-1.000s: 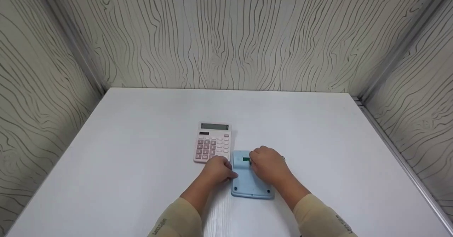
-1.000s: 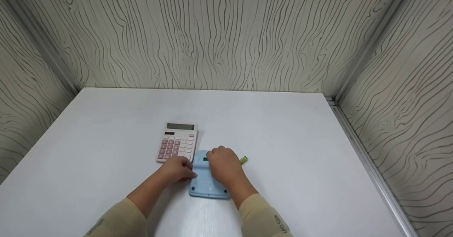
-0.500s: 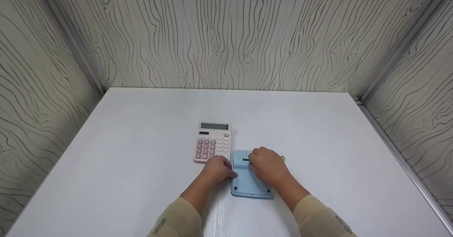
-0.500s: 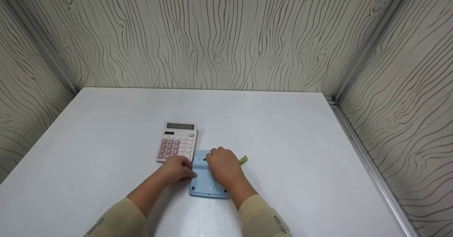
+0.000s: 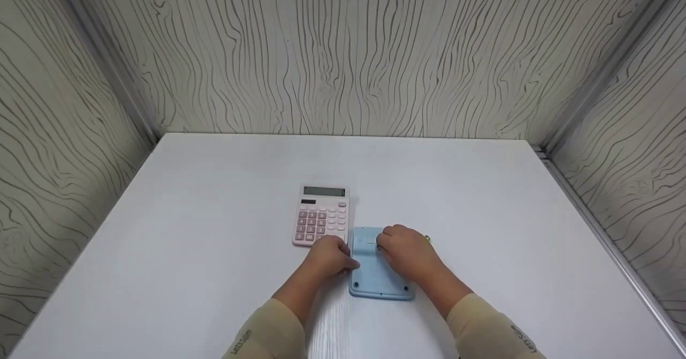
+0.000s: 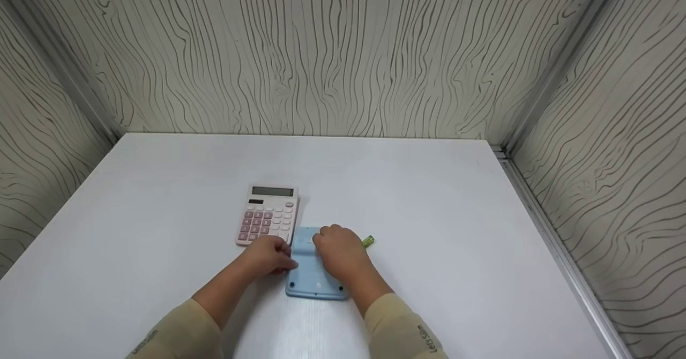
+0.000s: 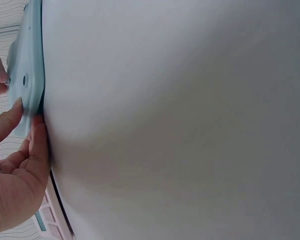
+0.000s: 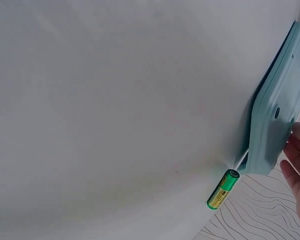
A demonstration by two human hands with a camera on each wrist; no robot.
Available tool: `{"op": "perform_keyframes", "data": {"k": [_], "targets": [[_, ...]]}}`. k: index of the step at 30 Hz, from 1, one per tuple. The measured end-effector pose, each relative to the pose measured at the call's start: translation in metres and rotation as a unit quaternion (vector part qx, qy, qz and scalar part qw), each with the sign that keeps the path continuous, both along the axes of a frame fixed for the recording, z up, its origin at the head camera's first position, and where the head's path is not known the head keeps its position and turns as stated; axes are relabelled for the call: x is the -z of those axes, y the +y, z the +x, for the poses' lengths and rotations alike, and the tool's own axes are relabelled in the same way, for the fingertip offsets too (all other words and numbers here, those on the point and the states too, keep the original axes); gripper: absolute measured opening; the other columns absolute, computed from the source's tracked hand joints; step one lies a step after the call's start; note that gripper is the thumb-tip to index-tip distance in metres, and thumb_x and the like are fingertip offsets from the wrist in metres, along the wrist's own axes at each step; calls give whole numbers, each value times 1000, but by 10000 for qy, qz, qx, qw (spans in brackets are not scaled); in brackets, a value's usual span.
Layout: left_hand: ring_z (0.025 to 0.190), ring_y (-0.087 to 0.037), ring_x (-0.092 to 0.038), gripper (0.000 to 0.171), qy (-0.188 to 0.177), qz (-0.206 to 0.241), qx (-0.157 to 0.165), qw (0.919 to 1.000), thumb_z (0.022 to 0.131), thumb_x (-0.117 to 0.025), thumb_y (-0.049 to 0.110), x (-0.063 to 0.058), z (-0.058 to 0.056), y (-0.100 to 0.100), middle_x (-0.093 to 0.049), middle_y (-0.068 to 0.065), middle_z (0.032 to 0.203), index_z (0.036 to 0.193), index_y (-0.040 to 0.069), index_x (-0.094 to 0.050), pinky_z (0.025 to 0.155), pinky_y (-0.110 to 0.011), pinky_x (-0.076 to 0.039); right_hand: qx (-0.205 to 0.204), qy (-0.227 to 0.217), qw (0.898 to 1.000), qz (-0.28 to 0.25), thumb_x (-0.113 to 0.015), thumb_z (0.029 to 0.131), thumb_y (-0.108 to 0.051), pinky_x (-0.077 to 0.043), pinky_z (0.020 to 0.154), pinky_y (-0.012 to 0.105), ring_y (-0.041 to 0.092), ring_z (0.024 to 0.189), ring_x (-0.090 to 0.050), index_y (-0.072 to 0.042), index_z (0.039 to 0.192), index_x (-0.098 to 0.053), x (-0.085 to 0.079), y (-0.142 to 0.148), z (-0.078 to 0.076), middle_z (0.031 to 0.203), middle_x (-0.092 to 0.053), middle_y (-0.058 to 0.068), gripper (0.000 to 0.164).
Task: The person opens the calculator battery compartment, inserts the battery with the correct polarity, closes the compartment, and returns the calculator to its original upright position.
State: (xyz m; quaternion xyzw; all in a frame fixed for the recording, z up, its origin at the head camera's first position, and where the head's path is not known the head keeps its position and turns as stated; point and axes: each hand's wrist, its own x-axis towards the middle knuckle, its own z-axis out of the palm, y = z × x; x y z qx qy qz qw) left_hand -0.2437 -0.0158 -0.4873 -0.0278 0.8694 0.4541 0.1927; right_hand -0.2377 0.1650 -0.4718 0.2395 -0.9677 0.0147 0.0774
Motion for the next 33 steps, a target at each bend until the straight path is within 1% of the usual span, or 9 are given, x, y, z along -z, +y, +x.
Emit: {"op": "perform_keyframes", "data": {"k": [4,6,10,17,22,26,29,31,33], "targets": [[65,-16,-57,20,-21,-40,-24,10000,70,-77,14,0,0,0,-59,-4,73,78,8,-60,58,-27,-48,63,-369,9991,-175,-62,86,-17,-49,84,30,15,97,-60,-17,101,-68,-1,3,1,99,-65,-2,16],[65,-16,-57,20,-20,-95,-27,9999,70,-77,14,-1,0,0,-59,-3,72,77,9,-60,58,-26,-48,79,-472,9986,-207,-61,87,-17,-48,86,31,15,102,-58,-17,105,-67,0,5,2,104,-64,-2,20],[64,-15,-56,19,-19,-134,-18,9999,70,-78,14,-1,0,1,-59,-3,72,77,9,-61,57,-26,-48,-56,-393,9991,-169,-58,89,-18,-47,88,30,15,106,-56,-15,110,-65,4,10,4,109,-60,-1,23],[65,-16,-56,20,-17,-105,-29,9999,70,-78,14,-1,0,2,-58,-4,73,78,8,-60,58,-26,-48,-318,-133,9993,-151,-58,89,-19,-48,86,27,12,98,-54,-13,114,-64,10,16,5,104,-58,-1,27],[66,-17,-56,20,1,-92,3,10000,70,-78,14,0,0,2,-57,-4,74,79,8,-60,60,-27,-49,-383,-46,9992,-112,-59,89,-21,-48,86,26,11,96,-53,-13,117,-63,13,19,6,102,-57,-1,29],[67,-17,-56,20,-14,-69,5,10000,71,-77,14,-1,0,2,-58,-4,75,79,8,-60,60,-27,-49,-374,-101,9991,-152,-59,89,-22,-47,87,27,12,99,-53,-13,119,-62,14,20,6,105,-56,0,31],[67,-17,-56,20,-37,-70,-27,10000,71,-77,14,-2,0,2,-58,-4,75,79,8,-60,60,-27,-49,-366,-231,9987,-270,-60,88,-20,-46,89,28,13,102,-53,-13,119,-61,13,21,6,108,-57,0,32],[67,-17,-56,20,-41,-71,-48,10000,71,-77,14,-2,1,2,-58,-4,75,79,8,-60,60,-27,-49,-293,-353,9982,-380,-61,87,-19,-45,91,29,14,105,-52,-14,119,-61,11,21,6,110,-57,0,33],[67,-16,-56,20,-49,-73,-63,9999,70,-77,14,-2,1,2,-58,-4,75,79,8,-60,60,-27,-49,-123,-463,9976,-502,-63,86,-18,-44,92,31,15,107,-52,-13,118,-62,11,23,6,112,-57,0,33]]}}
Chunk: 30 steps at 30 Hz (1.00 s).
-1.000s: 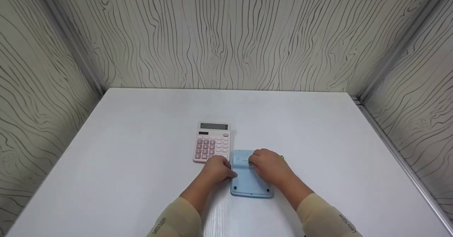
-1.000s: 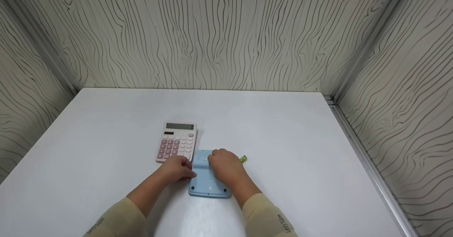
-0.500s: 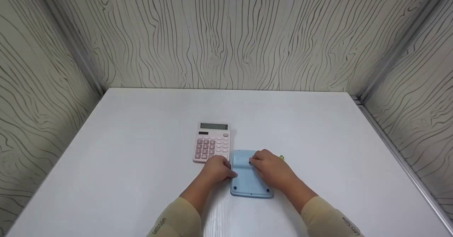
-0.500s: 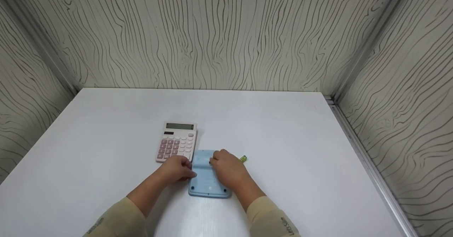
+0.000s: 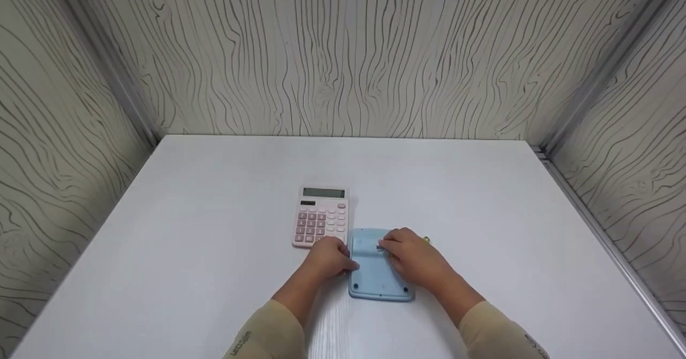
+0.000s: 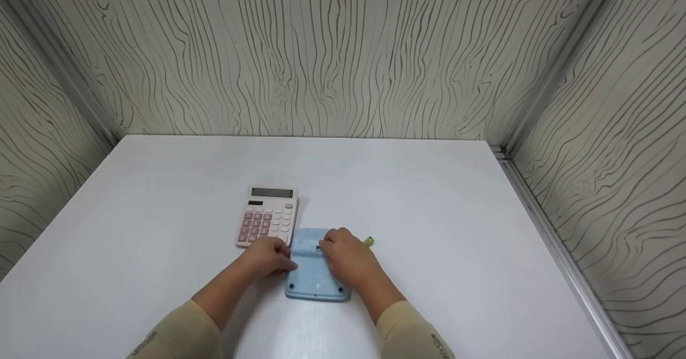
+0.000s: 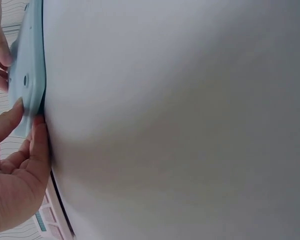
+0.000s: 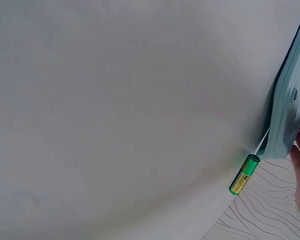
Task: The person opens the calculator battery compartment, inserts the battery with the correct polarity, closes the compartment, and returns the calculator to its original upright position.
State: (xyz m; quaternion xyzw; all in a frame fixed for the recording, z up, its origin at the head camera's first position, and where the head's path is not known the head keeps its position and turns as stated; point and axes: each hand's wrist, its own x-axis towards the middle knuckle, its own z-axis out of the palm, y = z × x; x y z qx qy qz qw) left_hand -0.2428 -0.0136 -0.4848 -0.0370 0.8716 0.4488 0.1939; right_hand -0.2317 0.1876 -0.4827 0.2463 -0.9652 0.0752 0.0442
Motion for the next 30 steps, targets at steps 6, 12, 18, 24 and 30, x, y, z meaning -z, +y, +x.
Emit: {"op": "perform_keyframes", "data": {"k": [6,12,18,24,30], "targets": [[68,-17,-57,20,-2,72,-49,10000,70,-77,12,0,0,1,-58,-4,76,81,8,-61,61,-27,-50,866,-143,9952,-442,-68,82,-20,-44,92,34,19,104,-53,-8,112,-63,-1,5,1,106,-58,3,33],[68,-18,-57,21,-5,107,-67,9999,70,-77,11,0,0,-1,-58,-5,76,81,7,-60,62,-28,-50,1963,-850,9700,-1157,-68,81,-21,-48,84,36,19,93,-56,-6,111,-61,-4,7,1,100,-59,6,34],[66,-16,-56,21,1,-21,-43,10000,69,-78,11,1,-1,0,-58,-4,74,78,7,-59,60,-26,-49,2529,-1996,9270,-1920,-65,83,-26,-51,74,35,22,92,-60,-5,123,-53,-3,9,2,105,-63,12,47],[68,-17,-56,20,-147,9,12,9999,72,-76,12,-2,1,2,-58,-5,75,80,8,-58,61,-27,-49,2671,-2337,9064,-2292,-66,82,-26,-51,69,31,17,85,-60,-4,127,-49,-2,9,1,109,-61,11,52],[68,-17,-57,22,-242,142,97,9996,74,-75,13,-8,1,3,-58,-5,76,83,7,-56,60,-28,-49,2650,-2261,9094,-2274,-65,83,-27,-48,83,41,27,102,-57,-4,126,-50,-8,8,3,114,-60,13,50]]}}
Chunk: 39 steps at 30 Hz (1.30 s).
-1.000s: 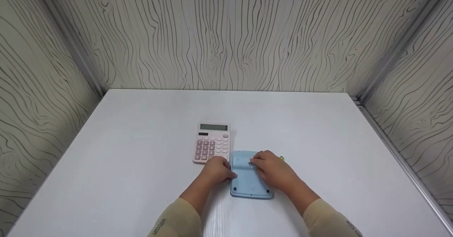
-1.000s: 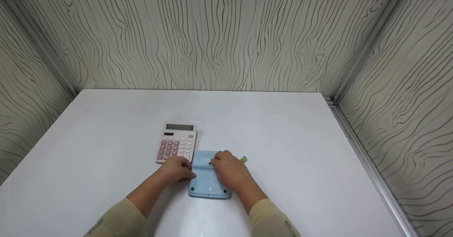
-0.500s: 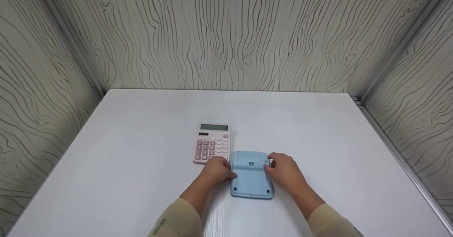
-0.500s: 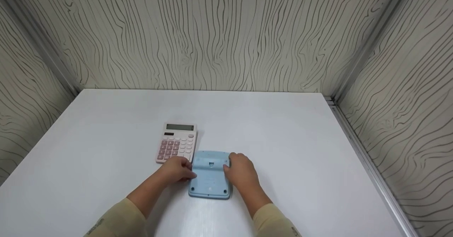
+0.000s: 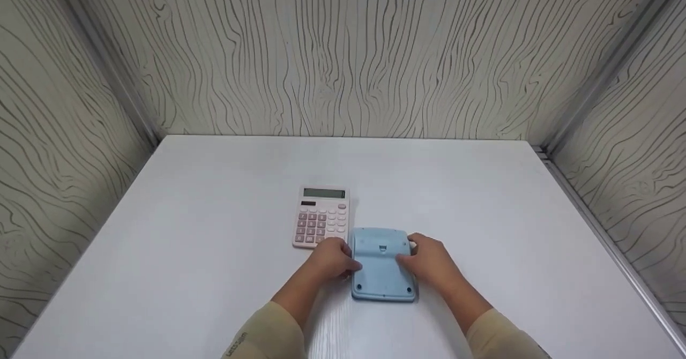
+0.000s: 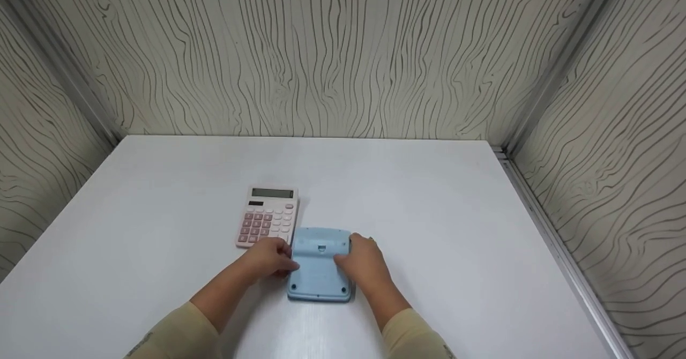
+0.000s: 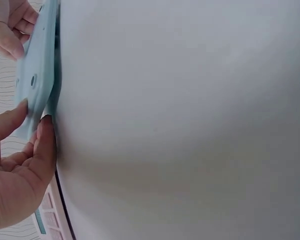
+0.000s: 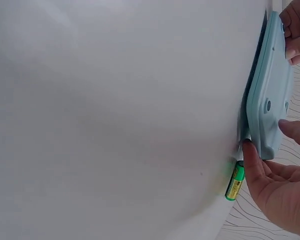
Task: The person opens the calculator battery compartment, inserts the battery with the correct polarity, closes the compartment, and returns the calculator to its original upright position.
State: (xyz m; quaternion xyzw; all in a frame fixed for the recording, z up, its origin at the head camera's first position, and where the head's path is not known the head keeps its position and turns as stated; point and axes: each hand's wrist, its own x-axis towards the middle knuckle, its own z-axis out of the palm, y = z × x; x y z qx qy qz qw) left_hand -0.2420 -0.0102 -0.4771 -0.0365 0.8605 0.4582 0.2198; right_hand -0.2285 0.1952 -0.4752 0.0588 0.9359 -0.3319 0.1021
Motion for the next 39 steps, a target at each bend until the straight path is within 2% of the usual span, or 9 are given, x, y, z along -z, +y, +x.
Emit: {"op": "perform_keyframes", "data": {"k": [4,10,13,17,20,23,27,33,39], "targets": [[72,-18,-57,24,78,256,-117,9996,74,-74,14,-6,-1,2,-57,-5,80,88,7,-56,62,-28,-49,147,-4,9998,-103,-62,85,-31,-48,84,43,27,103,-57,-4,128,-48,-6,0,0,115,-59,14,53],[73,-15,-55,25,330,414,-180,9984,75,-75,17,-14,-2,7,-57,-2,82,91,11,-57,63,-26,-47,303,72,9984,-474,-58,86,-42,-45,89,46,32,110,-54,-2,128,-47,-14,-1,-1,121,-55,18,59],[73,-15,-55,24,517,551,-144,9970,75,-74,17,-17,-2,10,-56,-2,81,90,12,-57,64,-26,-48,370,78,9974,-620,-56,83,-53,-42,91,48,37,114,-50,1,129,-43,-19,-2,-2,126,-51,22,72],[73,-14,-55,23,883,608,-34,9942,77,-73,18,-23,-1,15,-56,-1,81,91,13,-55,65,-25,-50,527,-32,9941,-953,-54,75,-68,-37,96,51,40,121,-41,4,134,-33,-24,-5,-4,134,-41,26,96],[74,-13,-55,24,1100,587,67,9922,78,-73,19,-30,1,19,-56,1,81,91,14,-54,67,-25,-51,665,-45,9892,-1307,-56,70,-72,-34,98,53,41,125,-36,5,136,-27,-27,-7,-6,138,-35,26,105],[76,-12,-55,25,1224,639,148,9903,78,-72,19,-37,3,23,-56,2,82,92,15,-52,69,-25,-51,769,21,9837,-1622,-57,70,-71,-32,99,53,41,127,-33,5,137,-22,-30,-11,-9,140,-31,25,107],[78,-12,-55,25,1341,702,211,9882,79,-72,18,-43,6,27,-55,2,83,93,16,-51,70,-25,-52,805,51,9806,-1787,-56,71,-70,-29,100,53,42,130,-27,6,139,-16,-31,-14,-12,142,-24,25,109],[78,-11,-55,26,1402,603,279,9879,79,-71,18,-44,6,31,-55,2,83,94,16,-51,71,-26,-52,843,-135,9804,-1773,-54,72,-72,-25,102,53,43,133,-17,3,143,-6,-32,-17,-12,147,-11,26,114],[77,-10,-55,26,1522,486,371,9865,79,-72,19,-44,7,35,-55,3,82,94,16,-51,71,-25,-52,705,-156,9814,-1778,-49,74,-72,-25,101,57,45,133,-17,-2,144,-3,-34,-18,-12,148,-10,26,110]]}}
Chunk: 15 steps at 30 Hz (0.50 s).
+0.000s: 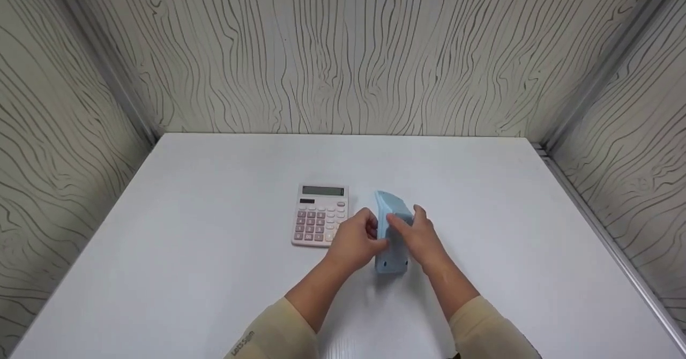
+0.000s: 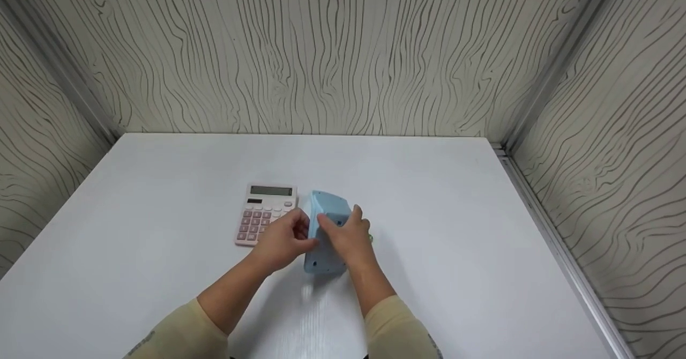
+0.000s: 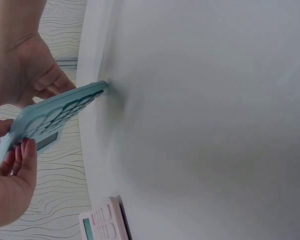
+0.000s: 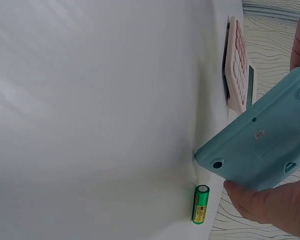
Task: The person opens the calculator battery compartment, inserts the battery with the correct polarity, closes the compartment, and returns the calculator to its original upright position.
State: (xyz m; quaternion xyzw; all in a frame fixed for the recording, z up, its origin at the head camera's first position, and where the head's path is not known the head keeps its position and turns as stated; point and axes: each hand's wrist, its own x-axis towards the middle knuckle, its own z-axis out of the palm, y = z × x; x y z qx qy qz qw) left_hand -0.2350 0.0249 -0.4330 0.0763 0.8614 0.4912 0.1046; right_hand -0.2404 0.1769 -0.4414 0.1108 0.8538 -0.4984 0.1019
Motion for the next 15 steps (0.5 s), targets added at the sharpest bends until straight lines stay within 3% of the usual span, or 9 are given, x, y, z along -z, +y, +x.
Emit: {"op": "perform_keyframes", "data": {"k": [6,12,15], "targets": [[76,-11,-53,28,96,366,147,9992,76,-73,33,-5,-1,-2,-56,4,81,91,18,-54,67,-23,-50,-122,237,9985,-473,-43,84,-62,-34,98,54,45,127,-32,-4,144,-6,-2,5,0,144,-20,28,92],[81,-16,-58,42,-425,1270,77,9910,75,-64,56,-2,-4,-8,-57,-1,85,92,17,-59,73,-27,-52,-117,505,9866,-1548,-39,87,-54,-37,98,46,38,110,-51,-9,143,-15,-3,7,0,127,-41,25,76],[88,-19,-58,47,-654,1524,-55,9861,75,-63,57,3,-6,-10,-57,-2,90,96,15,-59,78,-30,-52,-117,625,9753,-2117,-34,87,-51,-35,100,47,36,108,-50,-12,141,-18,-2,8,1,120,-41,24,69]]}}
